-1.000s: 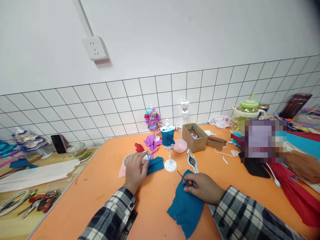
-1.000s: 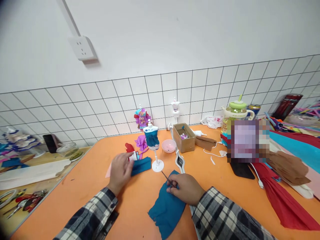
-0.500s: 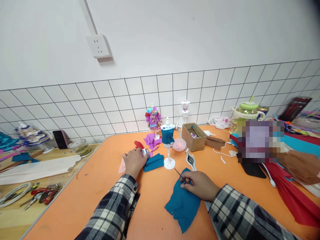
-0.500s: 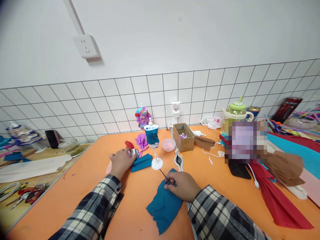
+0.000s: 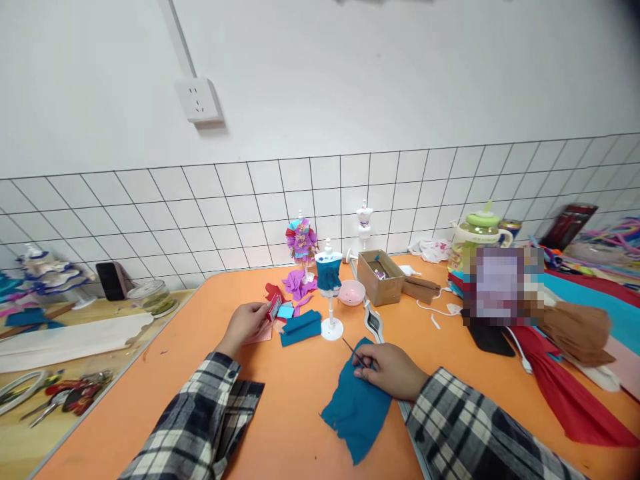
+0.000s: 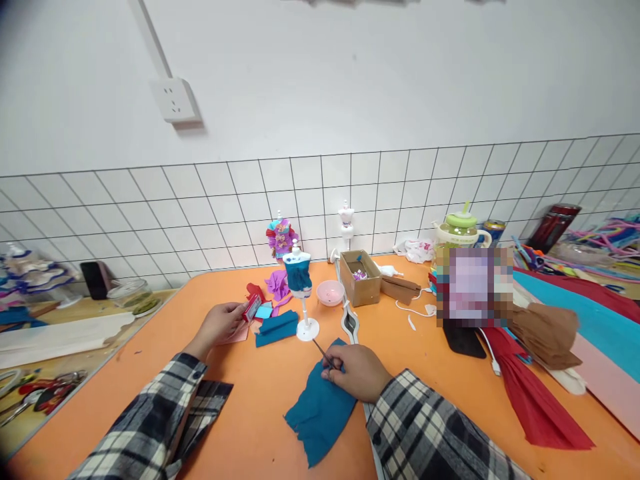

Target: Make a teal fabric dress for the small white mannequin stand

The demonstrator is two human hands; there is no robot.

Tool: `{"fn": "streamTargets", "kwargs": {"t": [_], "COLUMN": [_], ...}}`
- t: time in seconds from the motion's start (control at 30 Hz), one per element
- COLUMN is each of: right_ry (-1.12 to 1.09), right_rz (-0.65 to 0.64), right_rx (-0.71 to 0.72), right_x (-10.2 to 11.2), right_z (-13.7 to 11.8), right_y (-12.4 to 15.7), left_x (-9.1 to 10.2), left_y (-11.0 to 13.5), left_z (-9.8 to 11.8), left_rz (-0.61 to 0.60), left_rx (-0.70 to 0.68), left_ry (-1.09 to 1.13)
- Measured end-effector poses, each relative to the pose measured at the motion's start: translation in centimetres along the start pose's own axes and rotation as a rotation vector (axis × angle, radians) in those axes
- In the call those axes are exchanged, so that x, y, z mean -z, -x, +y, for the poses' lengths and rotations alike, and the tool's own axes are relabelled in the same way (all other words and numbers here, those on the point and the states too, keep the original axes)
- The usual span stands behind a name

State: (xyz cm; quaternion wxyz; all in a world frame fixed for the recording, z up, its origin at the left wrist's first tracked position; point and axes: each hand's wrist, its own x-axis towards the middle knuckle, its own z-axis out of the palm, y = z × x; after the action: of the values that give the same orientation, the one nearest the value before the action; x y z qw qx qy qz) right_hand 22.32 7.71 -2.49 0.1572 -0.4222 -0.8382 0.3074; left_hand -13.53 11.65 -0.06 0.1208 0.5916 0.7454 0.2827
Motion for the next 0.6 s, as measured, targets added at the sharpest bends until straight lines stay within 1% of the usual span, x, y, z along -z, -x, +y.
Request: {"fn": "streamTargets", "kwargs": {"t": [0.1,0.2,0.27,0.37,0.43,0.47,0.53,0.6], "right_ry": [0.004,0.001,0.004,0.012,0.016,0.017,0.019,0.020], "right_rz": [0.002,-0.007,-0.011,-0.009,-0.015,-0.018,-0.021,-0.020], "right_rx": [-0.004,-0.006,-0.010,-0.019,-0.019,-0.016,-0.009,-0.005], "right_x": [0.1,0.2,0.3,0.4,0.5,0.5,0.6,0.6], "right_z": [0.0,-0.1,-0.2,-0.3,-0.4,-0.4,-0.5,-0.5], "right_y": [-0.1,-0.1,0.0,0.1,0.1,0.2,0.2,0.3], "left_x": [-0.4,-0.6,-0.4,-0.2,-0.4,-0.6,-1.2,-1.8], "left_y": [0.8,1.7,2.4,3.2,3.6,3.8,3.9,3.8], "left_z": [0.4,1.7,2.7,3.8,4.2,4.3,4.2,3.8], "left_rz": [-0.026,-0.032,-0.013,0.023,0.011,-0.002,0.000,0.050], "left_rx": [-0.065,-0.149,-0.210,-0.376,-0.499,-0.535,-0.527,-0.461], "left_ry": [0.001,-0.052,-0.086,-0.196,-0.308,-0.358,-0.420,-0.448]}}
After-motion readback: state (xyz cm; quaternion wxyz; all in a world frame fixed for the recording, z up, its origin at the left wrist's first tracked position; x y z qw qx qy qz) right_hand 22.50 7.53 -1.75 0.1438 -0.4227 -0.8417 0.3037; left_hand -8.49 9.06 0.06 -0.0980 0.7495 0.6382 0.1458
